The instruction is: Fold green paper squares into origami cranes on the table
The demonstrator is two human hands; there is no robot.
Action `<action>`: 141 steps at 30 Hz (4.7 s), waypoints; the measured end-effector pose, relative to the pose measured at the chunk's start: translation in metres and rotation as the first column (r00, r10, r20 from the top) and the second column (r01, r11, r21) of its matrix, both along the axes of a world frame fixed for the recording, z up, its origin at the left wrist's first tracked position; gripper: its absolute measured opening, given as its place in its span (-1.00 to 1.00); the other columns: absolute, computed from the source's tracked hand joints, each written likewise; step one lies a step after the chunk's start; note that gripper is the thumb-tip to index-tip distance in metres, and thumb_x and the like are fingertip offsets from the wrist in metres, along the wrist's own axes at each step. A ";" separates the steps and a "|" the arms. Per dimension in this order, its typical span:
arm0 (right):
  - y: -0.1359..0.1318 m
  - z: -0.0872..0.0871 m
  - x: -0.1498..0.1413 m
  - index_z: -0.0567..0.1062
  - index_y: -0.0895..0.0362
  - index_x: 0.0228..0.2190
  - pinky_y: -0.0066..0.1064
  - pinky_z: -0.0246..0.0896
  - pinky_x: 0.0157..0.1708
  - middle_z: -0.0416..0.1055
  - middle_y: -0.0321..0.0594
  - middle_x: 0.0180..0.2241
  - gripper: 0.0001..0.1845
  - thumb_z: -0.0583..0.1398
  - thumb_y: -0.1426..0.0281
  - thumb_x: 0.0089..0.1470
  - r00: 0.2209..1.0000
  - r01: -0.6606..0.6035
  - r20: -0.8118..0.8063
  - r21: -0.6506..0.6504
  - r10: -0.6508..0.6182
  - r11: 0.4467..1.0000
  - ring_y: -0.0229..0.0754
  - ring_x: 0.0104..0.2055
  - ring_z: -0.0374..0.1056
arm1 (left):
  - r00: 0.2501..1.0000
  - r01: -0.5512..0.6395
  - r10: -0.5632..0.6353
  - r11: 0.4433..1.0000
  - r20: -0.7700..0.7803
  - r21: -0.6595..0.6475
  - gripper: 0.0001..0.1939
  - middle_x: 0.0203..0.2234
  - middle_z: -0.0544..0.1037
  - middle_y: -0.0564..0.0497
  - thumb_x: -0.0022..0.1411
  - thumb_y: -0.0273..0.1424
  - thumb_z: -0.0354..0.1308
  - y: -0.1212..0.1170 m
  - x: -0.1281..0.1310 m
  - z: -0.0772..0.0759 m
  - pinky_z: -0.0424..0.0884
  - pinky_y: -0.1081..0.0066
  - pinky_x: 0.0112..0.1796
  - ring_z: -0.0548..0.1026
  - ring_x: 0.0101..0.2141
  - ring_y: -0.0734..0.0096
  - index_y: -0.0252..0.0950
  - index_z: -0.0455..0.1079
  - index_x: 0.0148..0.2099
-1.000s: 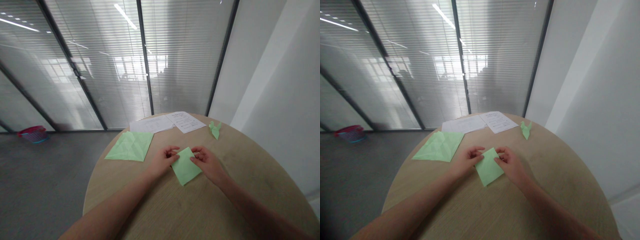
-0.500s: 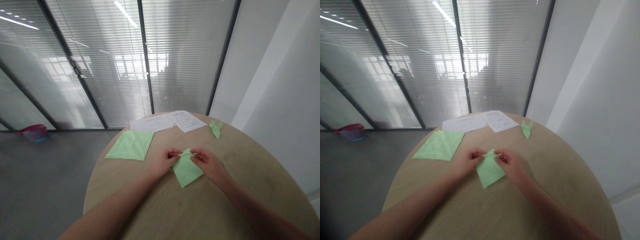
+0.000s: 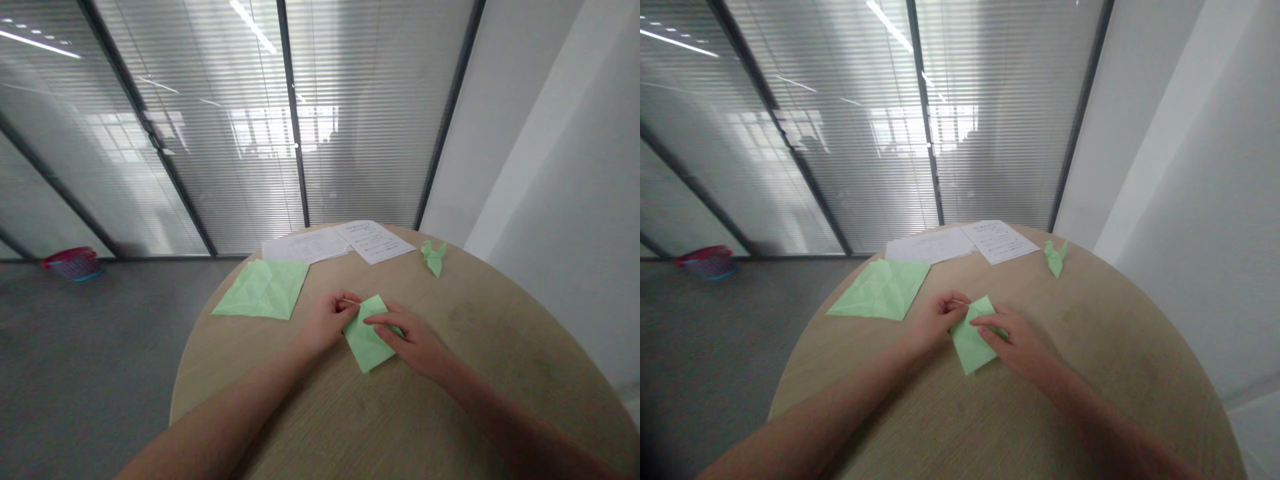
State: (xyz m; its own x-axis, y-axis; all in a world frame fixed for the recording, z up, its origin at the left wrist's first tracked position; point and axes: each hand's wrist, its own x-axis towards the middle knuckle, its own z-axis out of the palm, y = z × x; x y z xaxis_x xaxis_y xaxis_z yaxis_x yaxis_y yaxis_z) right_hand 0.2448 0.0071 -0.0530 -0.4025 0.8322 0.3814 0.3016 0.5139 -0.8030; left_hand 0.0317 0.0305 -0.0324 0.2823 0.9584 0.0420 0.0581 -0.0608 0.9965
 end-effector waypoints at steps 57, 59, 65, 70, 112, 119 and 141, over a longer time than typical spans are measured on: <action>0.020 -0.007 0.010 0.60 0.13 -0.29 -0.40 0.41 -0.46 0.59 -0.16 -0.42 -0.69 0.29 0.16 0.03 0.951 0.056 -0.221 -0.559 -0.214 0.828 -0.15 -0.38 0.53 | 0.993 -0.117 0.117 0.985 -0.005 -0.125 -0.55 -0.52 0.51 0.03 0.09 0.02 0.35 0.012 -0.013 -0.009 0.29 0.41 -0.41 0.41 -0.49 0.42 -0.33 0.52 -0.35; 0.020 -0.007 0.010 0.61 0.13 -0.27 -0.40 0.41 -0.45 0.60 -0.16 -0.40 -0.70 0.27 0.19 0.03 0.951 0.057 -0.222 -0.560 -0.216 0.827 -0.14 -0.36 0.53 | 0.991 -0.129 0.130 0.985 -0.002 -0.118 -0.55 -0.54 0.48 0.05 0.09 0.02 0.35 0.013 -0.013 -0.008 0.28 0.42 -0.43 0.39 -0.51 0.44 -0.32 0.50 -0.38; 0.021 -0.009 0.010 0.62 0.15 -0.24 -0.36 0.47 -0.44 0.61 -0.08 -0.29 -0.71 0.24 0.23 0.08 0.937 0.062 -0.253 -0.559 -0.241 0.827 -0.11 -0.32 0.54 | 0.989 -0.150 0.150 0.984 -0.007 -0.101 -0.58 -0.54 0.48 0.05 0.11 -0.01 0.33 0.013 -0.012 -0.006 0.29 0.43 -0.44 0.39 -0.51 0.43 -0.32 0.52 -0.37; 0.022 -0.011 0.010 0.60 0.14 -0.21 -0.34 0.48 -0.47 0.58 -0.08 -0.36 -0.65 0.24 0.13 0.17 0.917 0.100 -0.268 -0.564 -0.296 0.819 -0.07 -0.34 0.55 | 0.989 -0.128 0.121 0.989 -0.086 -0.075 -0.59 -0.56 0.47 0.06 0.16 -0.01 0.30 0.011 -0.013 -0.004 0.31 0.43 -0.45 0.40 -0.52 0.42 -0.31 0.52 -0.37; 0.011 -0.003 0.006 0.35 0.03 -0.55 -0.46 0.11 -0.59 0.33 -0.38 -0.67 -0.89 0.15 0.32 -0.05 0.973 0.230 0.045 -0.300 -0.227 0.926 -0.24 -0.62 0.30 | 0.986 -0.011 0.004 0.999 -0.165 -0.045 -0.75 -0.57 0.44 0.08 0.06 -0.21 0.33 0.005 -0.011 -0.004 0.20 0.45 -0.47 0.34 -0.53 0.45 -0.29 0.44 -0.40; 0.007 -0.001 0.004 0.40 0.05 -0.50 -0.46 0.11 -0.56 0.31 -0.37 -0.63 -0.85 0.14 0.30 0.06 0.979 0.196 0.101 -0.214 -0.178 0.957 -0.24 -0.57 0.27 | 0.966 0.102 -0.125 0.988 -0.225 -0.115 -0.73 -0.49 0.55 -0.01 0.09 -0.25 0.23 0.001 -0.011 0.003 0.30 0.41 -0.44 0.44 -0.49 0.37 -0.35 0.58 -0.26; 0.001 0.005 -0.007 0.35 0.08 -0.51 -0.42 -0.02 -0.45 0.32 -0.36 -0.55 -0.89 0.12 0.40 0.04 0.944 0.221 0.262 -0.054 -0.200 0.974 -0.23 -0.45 0.26 | 0.883 0.098 -0.065 0.994 -0.465 0.048 -0.76 -0.58 0.39 0.10 0.11 -0.25 0.21 -0.015 0.002 0.009 0.18 0.46 -0.51 0.32 -0.52 0.45 -0.34 0.51 -0.40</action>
